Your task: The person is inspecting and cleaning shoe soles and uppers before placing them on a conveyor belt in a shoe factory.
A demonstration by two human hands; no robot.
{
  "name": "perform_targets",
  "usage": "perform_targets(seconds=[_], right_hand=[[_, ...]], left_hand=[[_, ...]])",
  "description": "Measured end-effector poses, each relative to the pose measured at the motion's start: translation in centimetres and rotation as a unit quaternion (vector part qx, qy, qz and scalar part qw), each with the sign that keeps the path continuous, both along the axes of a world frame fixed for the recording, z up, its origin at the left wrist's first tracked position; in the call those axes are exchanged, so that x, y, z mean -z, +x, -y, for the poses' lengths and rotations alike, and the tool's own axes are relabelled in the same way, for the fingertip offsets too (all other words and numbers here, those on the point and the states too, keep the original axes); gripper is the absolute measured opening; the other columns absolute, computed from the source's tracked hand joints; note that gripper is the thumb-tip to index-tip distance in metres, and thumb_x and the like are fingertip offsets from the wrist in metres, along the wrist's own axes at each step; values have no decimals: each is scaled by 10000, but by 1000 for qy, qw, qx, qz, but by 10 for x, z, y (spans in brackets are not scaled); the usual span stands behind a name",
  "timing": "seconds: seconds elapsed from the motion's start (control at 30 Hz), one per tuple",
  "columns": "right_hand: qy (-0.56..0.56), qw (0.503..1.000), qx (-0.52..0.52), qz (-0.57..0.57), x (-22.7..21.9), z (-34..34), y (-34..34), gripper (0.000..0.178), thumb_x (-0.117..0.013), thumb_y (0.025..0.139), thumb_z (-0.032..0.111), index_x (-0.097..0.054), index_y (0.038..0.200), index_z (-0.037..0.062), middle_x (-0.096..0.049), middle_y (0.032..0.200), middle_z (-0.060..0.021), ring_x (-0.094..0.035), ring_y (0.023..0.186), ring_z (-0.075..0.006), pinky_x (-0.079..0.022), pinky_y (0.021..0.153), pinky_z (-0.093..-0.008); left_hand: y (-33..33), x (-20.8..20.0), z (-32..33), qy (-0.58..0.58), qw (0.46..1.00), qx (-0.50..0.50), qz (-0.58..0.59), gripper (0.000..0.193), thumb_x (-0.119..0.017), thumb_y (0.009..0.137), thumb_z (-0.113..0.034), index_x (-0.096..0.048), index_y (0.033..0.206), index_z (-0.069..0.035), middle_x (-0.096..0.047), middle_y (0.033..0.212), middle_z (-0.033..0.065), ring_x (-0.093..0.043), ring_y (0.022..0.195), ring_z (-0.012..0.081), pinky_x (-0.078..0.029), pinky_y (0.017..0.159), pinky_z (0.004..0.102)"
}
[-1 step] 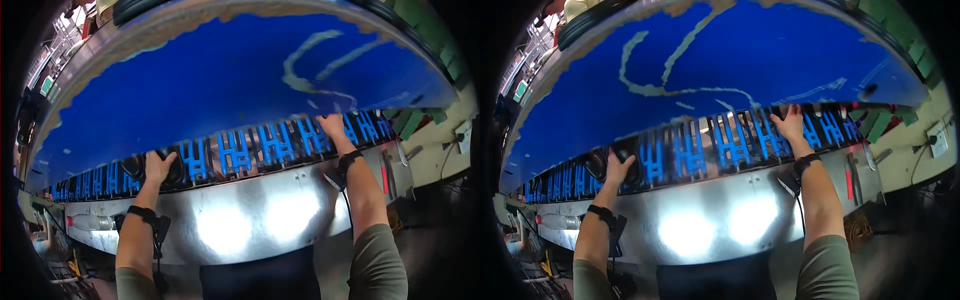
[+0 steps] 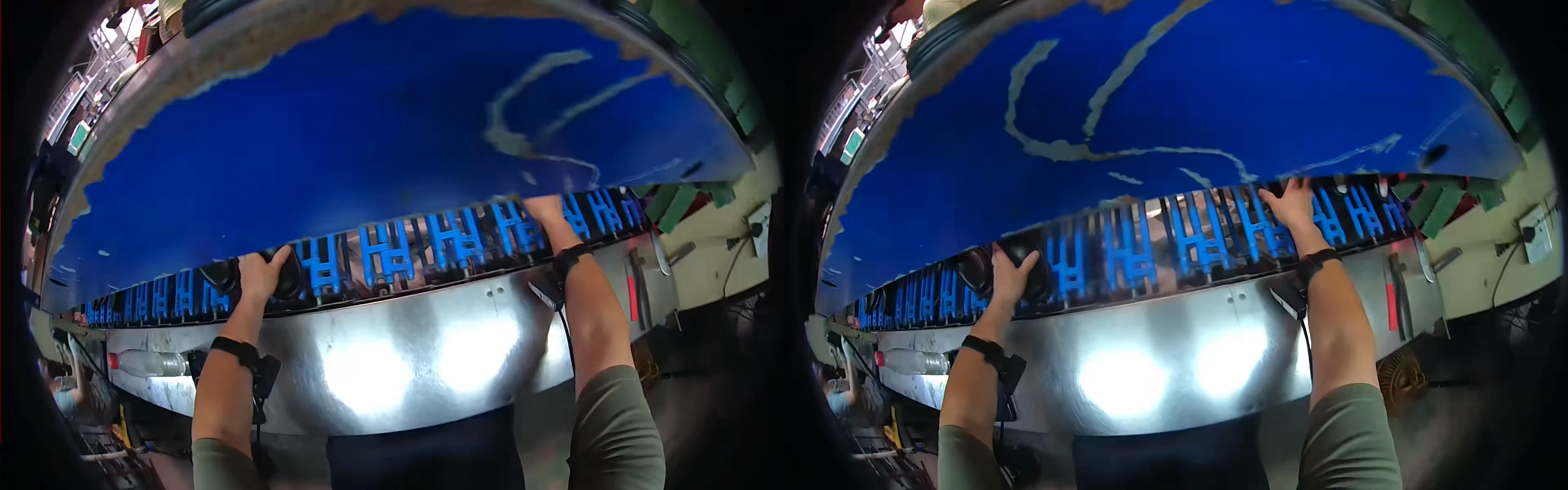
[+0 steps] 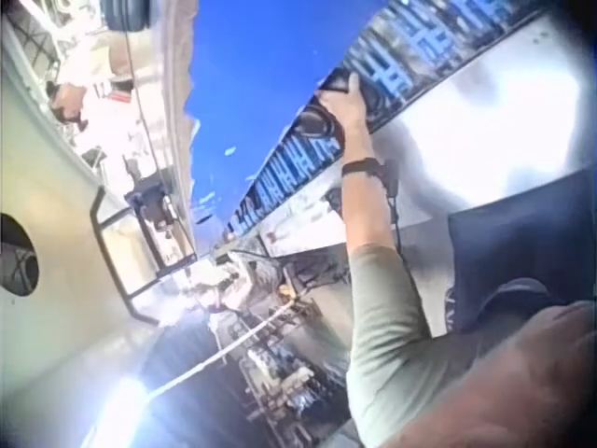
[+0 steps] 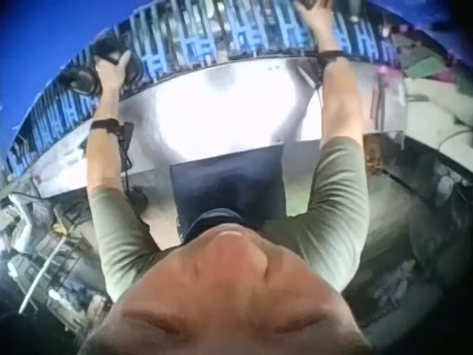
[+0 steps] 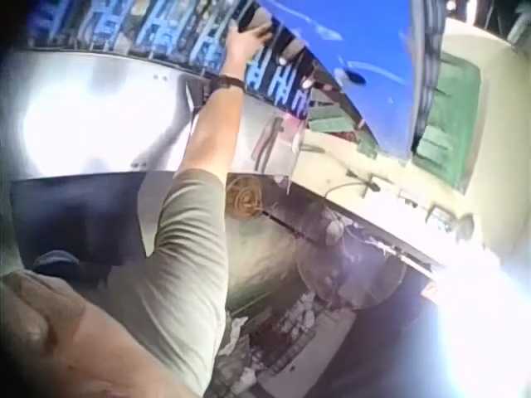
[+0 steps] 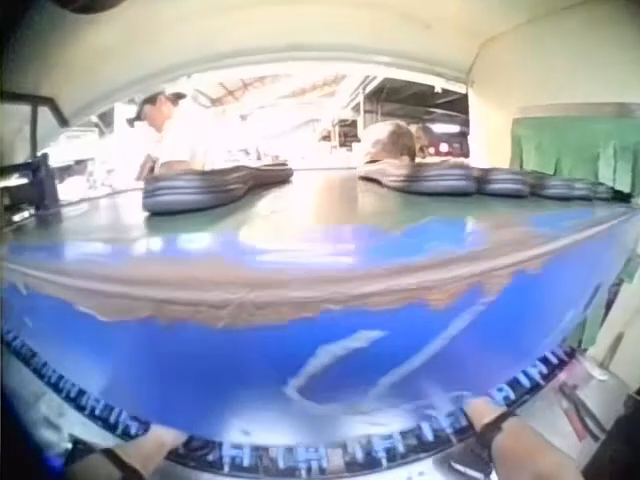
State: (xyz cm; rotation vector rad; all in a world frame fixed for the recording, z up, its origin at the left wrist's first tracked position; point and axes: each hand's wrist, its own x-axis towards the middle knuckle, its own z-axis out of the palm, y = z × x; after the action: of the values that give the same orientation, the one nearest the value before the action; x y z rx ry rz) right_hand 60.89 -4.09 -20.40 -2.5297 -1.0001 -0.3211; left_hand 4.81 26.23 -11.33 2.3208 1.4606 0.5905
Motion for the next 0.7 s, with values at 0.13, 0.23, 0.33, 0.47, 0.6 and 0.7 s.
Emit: perform_targets(seconds=[0.13,0.23,0.33,0.47,0.6,0.7], right_hand=[[-133,990,12,-36,-7,-28,-26,892,-747,773,523,-441,1407,-26,-502,1320,-338,-518,1203,-506,-413,1068,-534],[20,989,76,-122,-51,-6,-72,866,-760,723,505,-476,1371,5,-583,1228,-331,-570,1147,-498,-477,989,-563],[281,745,20,-604,-124,80,-133,470,-647,913,376,-563,1217,29,-671,998,-112,-674,735,-216,-562,594,-344],[349,655,-45,-669,-131,211,-229,440,-612,915,329,-590,1125,-57,-688,888,-190,-676,640,-289,-570,578,-373],[135,944,24,-301,-144,253,-367,644,-692,850,238,-493,1387,-56,-604,1312,-275,-587,1237,-412,-452,1064,-431],[188,967,8,-170,-115,277,-401,633,-738,823,170,-475,1364,-26,-590,1260,-290,-587,1172,-458,-480,1001,-476]], left_hand=[[-31,-24,14,-11,996,33,-82,935,-806,810,-342,-312,1497,56,-407,1475,304,-455,1345,453,-393,1124,449],[-15,-120,107,52,955,290,-25,650,-797,778,-136,-523,1348,15,-464,1422,286,-481,1307,462,-441,1084,474],[11,-245,183,295,796,526,57,454,-775,748,-96,-681,1188,-41,-593,1296,195,-582,1217,366,-504,1021,465],[53,-372,177,446,803,371,138,459,-610,898,-66,-553,1345,22,-574,1340,249,-552,1239,416,-417,1072,457],[49,-402,94,326,907,253,-88,356,-718,849,-266,-691,1083,1,-670,1079,227,-618,1042,393,-486,931,454],[38,-413,143,373,880,293,3,235,-738,834,-233,-665,894,-18,-658,858,180,-607,858,384,-474,785,476]])
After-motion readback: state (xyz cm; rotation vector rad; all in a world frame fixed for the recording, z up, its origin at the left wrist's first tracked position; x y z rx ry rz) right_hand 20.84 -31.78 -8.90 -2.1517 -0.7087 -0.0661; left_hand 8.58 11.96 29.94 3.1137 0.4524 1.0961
